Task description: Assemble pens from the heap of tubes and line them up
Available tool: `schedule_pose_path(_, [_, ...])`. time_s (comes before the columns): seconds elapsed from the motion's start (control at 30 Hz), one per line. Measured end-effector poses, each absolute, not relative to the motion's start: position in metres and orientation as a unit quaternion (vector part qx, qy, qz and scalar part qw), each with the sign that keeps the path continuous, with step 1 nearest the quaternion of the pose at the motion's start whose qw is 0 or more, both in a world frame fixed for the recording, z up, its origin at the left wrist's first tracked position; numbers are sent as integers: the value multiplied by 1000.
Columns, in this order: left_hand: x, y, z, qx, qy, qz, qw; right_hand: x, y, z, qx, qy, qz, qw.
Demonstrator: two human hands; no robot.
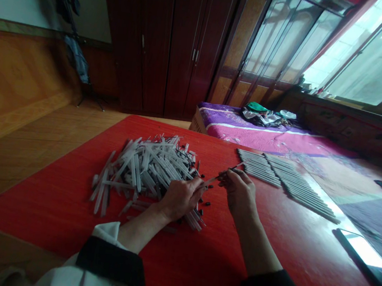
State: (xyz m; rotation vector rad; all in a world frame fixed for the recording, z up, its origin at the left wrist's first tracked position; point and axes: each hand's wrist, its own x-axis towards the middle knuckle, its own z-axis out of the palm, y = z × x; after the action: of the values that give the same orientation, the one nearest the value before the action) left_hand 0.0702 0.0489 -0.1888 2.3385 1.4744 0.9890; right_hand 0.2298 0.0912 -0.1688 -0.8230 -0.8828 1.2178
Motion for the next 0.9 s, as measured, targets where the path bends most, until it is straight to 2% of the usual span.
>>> schedule_pose_path(0.17, [69, 49, -187, 769, 494, 382, 138, 219, 84, -172, -381, -481, 522, 592])
schedule_pose_path(0.27, [66, 51, -186, 698, 506, 477, 171, 217, 85, -175, -380, -502, 509, 587])
schedule_pose_path(0.37, [62, 54, -184, 592, 502, 596, 203, 218, 92, -182, -359, -444, 593, 568])
schedule_pose_path(0.47, [59, 58, -184, 523, 478, 664, 238, 217, 97, -187, -315, -363, 703, 524])
schedule_pose_path(0.63, [58, 61, -184, 490, 453, 694, 271, 217, 98, -193, -283, -353, 723, 522])
schedule_pose_path(0.73, [59, 60, -184, 497, 451, 691, 269, 222, 103, -199, -360, -430, 629, 538])
schedule_pose_path(0.8, [59, 60, -184, 504, 452, 687, 264, 229, 108, -204, -466, -531, 467, 532])
schedule_pose_path(0.9, [58, 60, -185, 518, 457, 673, 264, 241, 114, -211, -579, -675, 182, 419])
